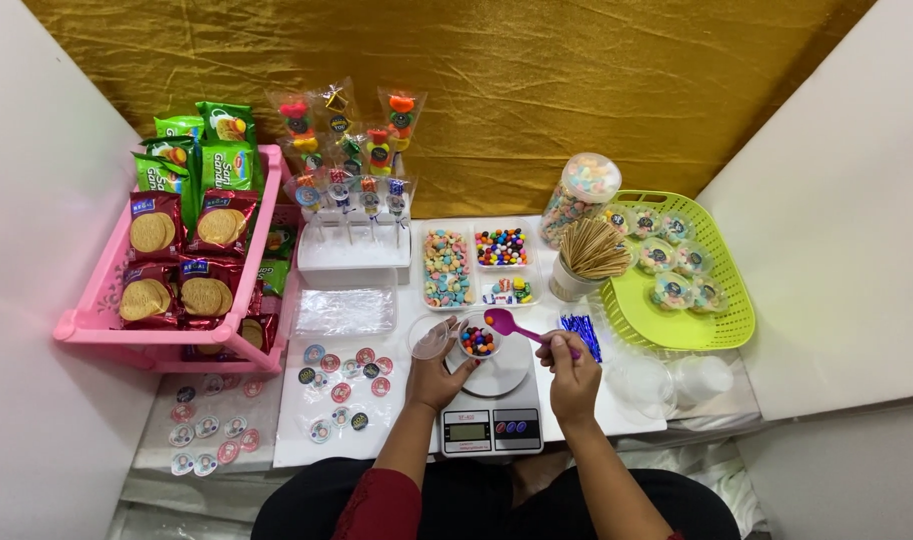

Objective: Weighing small colorful candies using a digital scale and a spoon in a small-scale packaging setup.

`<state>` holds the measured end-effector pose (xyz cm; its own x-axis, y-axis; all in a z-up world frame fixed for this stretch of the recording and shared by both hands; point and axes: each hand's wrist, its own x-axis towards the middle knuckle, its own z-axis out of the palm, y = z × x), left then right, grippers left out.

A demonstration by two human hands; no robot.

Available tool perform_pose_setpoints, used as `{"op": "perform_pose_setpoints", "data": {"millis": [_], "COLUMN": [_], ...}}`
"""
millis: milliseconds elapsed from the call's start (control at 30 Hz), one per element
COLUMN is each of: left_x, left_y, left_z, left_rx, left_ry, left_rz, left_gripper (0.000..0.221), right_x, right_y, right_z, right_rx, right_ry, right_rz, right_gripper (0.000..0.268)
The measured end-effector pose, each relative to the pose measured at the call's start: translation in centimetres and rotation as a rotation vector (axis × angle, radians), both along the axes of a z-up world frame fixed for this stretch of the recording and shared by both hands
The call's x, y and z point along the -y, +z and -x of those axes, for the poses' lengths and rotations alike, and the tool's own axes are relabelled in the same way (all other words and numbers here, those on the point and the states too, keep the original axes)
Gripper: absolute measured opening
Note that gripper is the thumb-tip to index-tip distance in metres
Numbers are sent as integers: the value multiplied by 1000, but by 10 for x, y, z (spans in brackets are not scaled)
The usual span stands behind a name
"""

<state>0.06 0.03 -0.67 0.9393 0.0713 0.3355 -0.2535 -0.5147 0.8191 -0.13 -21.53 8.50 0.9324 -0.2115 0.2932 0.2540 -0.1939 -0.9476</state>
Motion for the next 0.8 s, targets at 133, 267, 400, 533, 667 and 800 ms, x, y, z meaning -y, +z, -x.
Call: {"op": "perform_pose_setpoints", "data": {"millis": [133, 267, 400, 533, 667, 800], "left_x": [0, 1, 0, 0, 0, 0], "left_y": [-3, 1, 6, 13, 12, 12], "left_z": [-1, 1, 1, 3, 5, 3], "left_rx": [0, 22, 27, 22, 15, 17], "left_ry": [-6, -6, -9, -16, -21, -20], "left_rz": [12, 33, 32, 35, 43, 41], "left_gripper": [69, 68, 70, 70, 70, 69], "right_x": [-7, -1, -1, -13, -26, -39], "right_y": [16, 0, 4, -12, -34, -55], "right_z": [16, 0, -40, -88, -135, -167], "right_rx": [159, 69, -82, -53, -134, -123], "right_ry": [63, -8, -115, -114, -99, -68], "right_rz": [197, -15, -287, -198, -66, 126], "right_gripper": [23, 24, 24, 22, 21, 19]}}
